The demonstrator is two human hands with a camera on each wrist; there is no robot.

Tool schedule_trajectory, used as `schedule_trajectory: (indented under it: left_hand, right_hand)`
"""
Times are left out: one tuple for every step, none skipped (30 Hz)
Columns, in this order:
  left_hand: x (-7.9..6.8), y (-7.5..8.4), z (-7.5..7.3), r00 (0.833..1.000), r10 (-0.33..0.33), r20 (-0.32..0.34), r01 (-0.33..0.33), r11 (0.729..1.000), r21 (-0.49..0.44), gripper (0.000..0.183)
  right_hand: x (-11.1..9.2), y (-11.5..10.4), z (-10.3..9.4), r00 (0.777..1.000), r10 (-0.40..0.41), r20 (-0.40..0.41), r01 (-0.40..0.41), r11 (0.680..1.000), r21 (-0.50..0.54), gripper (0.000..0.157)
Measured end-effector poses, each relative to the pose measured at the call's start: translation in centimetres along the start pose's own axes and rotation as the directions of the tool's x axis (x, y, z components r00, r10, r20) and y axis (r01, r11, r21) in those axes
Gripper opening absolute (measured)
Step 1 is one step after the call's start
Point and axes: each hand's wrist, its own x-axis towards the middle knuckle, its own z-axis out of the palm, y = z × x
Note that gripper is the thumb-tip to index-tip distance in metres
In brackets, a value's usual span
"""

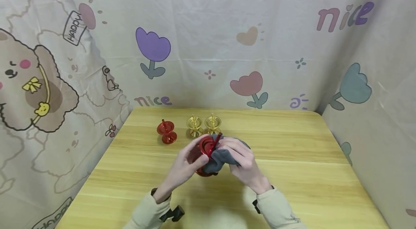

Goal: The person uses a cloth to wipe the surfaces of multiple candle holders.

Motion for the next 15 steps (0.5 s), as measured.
schedule_trajectory:
  left_hand:
    - [-0.1, 0.0, 0.3, 1.0, -0.004, -0.03, 0.004, 1.0, 0.021, 0.059]
    - [-0.1, 0.1, 0.5, 0.998, -0.006, -0.059, 0.008, 0.999, 0.033, 0.059]
    - [-0.2, 0.1, 0.7, 0.996, -0.005, -0.085, 0.008, 0.999, 0.039, 0.059]
    - [-0.2, 0.2, 0.9, 0.995, -0.001, -0.103, 0.005, 0.999, 0.041, 0.058]
    - [-0.2, 0.2, 1.0, 0.993, 0.001, -0.115, 0.004, 0.999, 0.037, 0.056]
    - [-0.1, 0.3, 1.0, 0.993, 0.005, -0.118, -0.001, 0.999, 0.032, 0.054]
    - [-0.1, 0.3, 1.0, 0.994, 0.002, -0.114, 0.001, 1.0, 0.024, 0.053]
    - [0.0, 0.3, 0.9, 0.995, -0.01, -0.101, 0.011, 1.0, 0.004, 0.052]
    - [0.1, 0.3, 0.7, 0.996, -0.025, -0.084, 0.023, 0.999, -0.023, 0.051]
    - [0.2, 0.3, 0.6, 0.997, -0.043, -0.064, 0.039, 0.998, -0.055, 0.05]
    - [0.3, 0.4, 0.4, 0.997, -0.062, -0.041, 0.058, 0.994, -0.094, 0.049]
    - [0.4, 0.3, 0.2, 0.997, -0.079, -0.014, 0.077, 0.987, -0.139, 0.048]
    - [0.6, 0.3, 0.0, 0.995, -0.098, 0.015, 0.099, 0.977, -0.187, 0.048]
    - [0.7, 0.3, -0.1, 0.993, -0.113, 0.042, 0.119, 0.965, -0.232, 0.047]
    - [0.8, 0.2, -0.2, 0.99, -0.122, 0.067, 0.136, 0.953, -0.269, 0.047]
  right_hand:
    - [0.0, 0.0, 0.0, 1.0, 0.0, -0.005, 0.0, 1.0, -0.015, 0.016]
    - [0.1, 0.0, 0.0, 1.0, -0.001, -0.009, 0.001, 1.0, -0.029, 0.016]
    - [0.2, -0.1, 0.0, 1.0, -0.001, -0.009, 0.0, 0.999, -0.039, 0.016]
    - [0.3, -0.1, 0.0, 1.0, 0.0, -0.007, 0.0, 0.999, -0.049, 0.016]
    - [0.3, -0.2, 0.1, 1.0, -0.002, -0.005, 0.001, 0.998, -0.058, 0.016]
    - [0.4, -0.3, 0.1, 1.0, -0.006, -0.004, 0.005, 0.998, -0.065, 0.016]
    - [0.4, -0.3, 0.1, 1.0, -0.012, -0.005, 0.012, 0.998, -0.065, 0.016]
    - [0.5, -0.4, 0.2, 1.0, -0.02, -0.005, 0.019, 0.998, -0.066, 0.016]
    - [0.5, -0.4, 0.2, 1.0, -0.027, -0.007, 0.027, 0.998, -0.063, 0.015]
    - [0.5, -0.5, 0.3, 0.999, -0.035, -0.009, 0.034, 0.998, -0.058, 0.014]
    - [0.5, -0.5, 0.3, 0.999, -0.039, -0.009, 0.038, 0.998, -0.051, 0.014]
    - [0.5, -0.5, 0.3, 0.999, -0.04, -0.01, 0.039, 0.998, -0.039, 0.013]
    - [0.5, -0.4, 0.4, 0.999, -0.036, -0.009, 0.036, 0.999, -0.022, 0.013]
    - [0.4, -0.4, 0.3, 1.0, -0.029, -0.007, 0.029, 1.0, -0.009, 0.013]
    - [0.3, -0.3, 0.3, 1.0, -0.018, -0.005, 0.018, 1.0, 0.006, 0.012]
